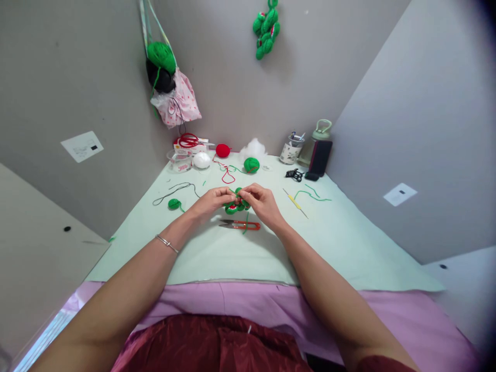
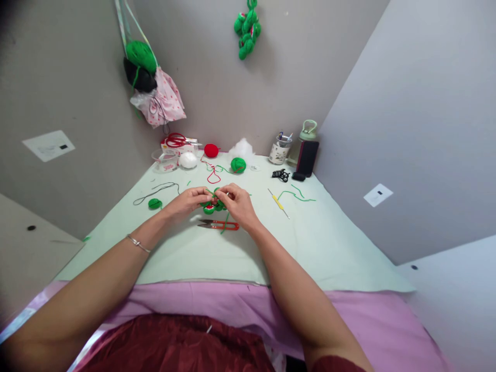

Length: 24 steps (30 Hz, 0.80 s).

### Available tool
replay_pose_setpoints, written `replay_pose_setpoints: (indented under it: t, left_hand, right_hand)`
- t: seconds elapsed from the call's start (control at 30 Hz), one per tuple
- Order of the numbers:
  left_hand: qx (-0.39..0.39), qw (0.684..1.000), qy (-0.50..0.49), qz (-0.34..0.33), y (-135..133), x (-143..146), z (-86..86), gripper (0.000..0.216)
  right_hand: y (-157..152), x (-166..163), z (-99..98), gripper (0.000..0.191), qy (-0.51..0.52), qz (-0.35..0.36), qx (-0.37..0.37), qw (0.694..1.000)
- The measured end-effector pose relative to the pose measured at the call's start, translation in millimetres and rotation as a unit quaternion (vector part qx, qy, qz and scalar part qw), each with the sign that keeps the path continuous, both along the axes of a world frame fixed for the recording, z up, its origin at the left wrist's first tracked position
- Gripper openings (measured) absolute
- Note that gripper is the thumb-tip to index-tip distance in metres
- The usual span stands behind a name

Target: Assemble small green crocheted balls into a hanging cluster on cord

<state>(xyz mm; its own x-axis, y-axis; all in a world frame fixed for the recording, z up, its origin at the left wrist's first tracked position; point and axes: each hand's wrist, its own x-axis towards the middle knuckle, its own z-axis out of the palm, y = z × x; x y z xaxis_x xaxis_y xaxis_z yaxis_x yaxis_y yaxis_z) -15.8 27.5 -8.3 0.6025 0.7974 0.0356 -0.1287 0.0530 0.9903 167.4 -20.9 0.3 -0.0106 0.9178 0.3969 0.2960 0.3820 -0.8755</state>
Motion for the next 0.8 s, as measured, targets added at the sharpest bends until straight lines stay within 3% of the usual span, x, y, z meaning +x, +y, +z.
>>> replay_pose_setpoints:
  t: [0.23,0.53,0.8]
  left_hand:
    - [-0.01,1.0,-0.009,0.002,-3.7,0.7,4.6,0.022]
    - [0.024,1.0,-0.006,-0.01,-5.4,0.2,3.7,0.019]
    - [-0.003,1.0,-0.002,0.003,-6.2,1.0,5.5,0.02]
  right_hand:
    - [-1.4,-1.6,4.3,0.023,0.056,-0.01,-0.021,0.998]
    - [2.0,-2.8,-5.2,0.019,0.006,-0.023,0.014,1.0]
    - [0.1,-3.1,-0.5,0.022,0.047,-0.015,-0.018,0.999]
